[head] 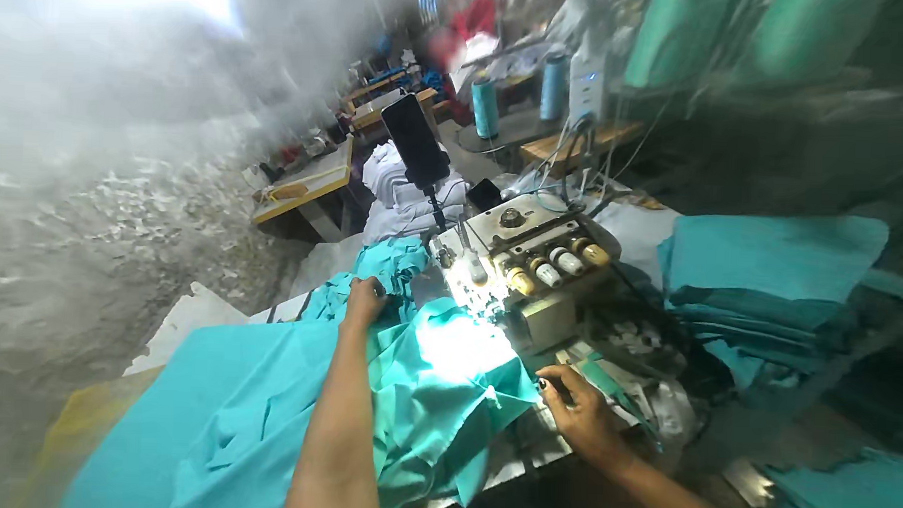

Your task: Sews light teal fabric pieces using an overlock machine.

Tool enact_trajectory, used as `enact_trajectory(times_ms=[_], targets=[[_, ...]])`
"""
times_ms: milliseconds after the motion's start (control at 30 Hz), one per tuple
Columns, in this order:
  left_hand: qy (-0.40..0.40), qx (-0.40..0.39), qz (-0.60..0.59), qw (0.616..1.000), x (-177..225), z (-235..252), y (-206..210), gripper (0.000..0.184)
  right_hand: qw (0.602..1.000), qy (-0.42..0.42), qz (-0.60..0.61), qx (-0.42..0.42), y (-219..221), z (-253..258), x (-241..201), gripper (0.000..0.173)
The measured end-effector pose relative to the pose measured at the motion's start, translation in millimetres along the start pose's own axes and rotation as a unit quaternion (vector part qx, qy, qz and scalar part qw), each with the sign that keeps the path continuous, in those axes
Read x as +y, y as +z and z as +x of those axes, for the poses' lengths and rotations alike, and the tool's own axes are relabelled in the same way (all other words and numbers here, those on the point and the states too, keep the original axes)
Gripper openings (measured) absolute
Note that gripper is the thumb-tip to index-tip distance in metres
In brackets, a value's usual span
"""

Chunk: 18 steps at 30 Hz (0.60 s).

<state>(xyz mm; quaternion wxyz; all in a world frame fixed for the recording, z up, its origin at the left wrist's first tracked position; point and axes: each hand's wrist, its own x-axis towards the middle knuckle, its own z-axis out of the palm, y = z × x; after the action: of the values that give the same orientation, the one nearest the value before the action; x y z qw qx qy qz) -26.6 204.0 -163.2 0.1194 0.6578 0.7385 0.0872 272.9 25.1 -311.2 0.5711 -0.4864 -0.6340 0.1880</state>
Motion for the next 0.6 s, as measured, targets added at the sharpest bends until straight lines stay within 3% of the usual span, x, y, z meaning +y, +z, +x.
enact_trajectory(times_ms=[133, 200, 300, 367, 500, 600], targets=[[-0.012, -0.006, -0.058, 0.998, 0, -7, -8, 0.033, 0.999, -0.025, -0.030, 0.009, 2, -1, 0, 0.023], [-0.033, 0.010, -0.143, 0.989, -7, -10, -10, 0.032, 0.999, -0.025, -0.032, 0.007, 2, -1, -1, 0.022], [-0.080, 0.113, -0.355, 0.925, -16, -20, -10, 0.031, 1.000, 0.022, 0.016, -0.008, -4, 1, -7, 0.020], [-0.093, 0.199, -0.427, 0.877, -20, -27, -14, 0.030, 0.994, 0.081, 0.070, -0.016, -7, 4, -10, 0.019], [-0.009, 0.379, -0.335, 0.863, -30, -53, -29, 0.032, 0.985, 0.125, 0.106, 0.048, -14, 8, -17, 0.019], [0.083, 0.397, -0.374, 0.834, -26, -93, -43, 0.028, 0.989, 0.015, 0.098, 0.109, -20, 9, -40, 0.021]])
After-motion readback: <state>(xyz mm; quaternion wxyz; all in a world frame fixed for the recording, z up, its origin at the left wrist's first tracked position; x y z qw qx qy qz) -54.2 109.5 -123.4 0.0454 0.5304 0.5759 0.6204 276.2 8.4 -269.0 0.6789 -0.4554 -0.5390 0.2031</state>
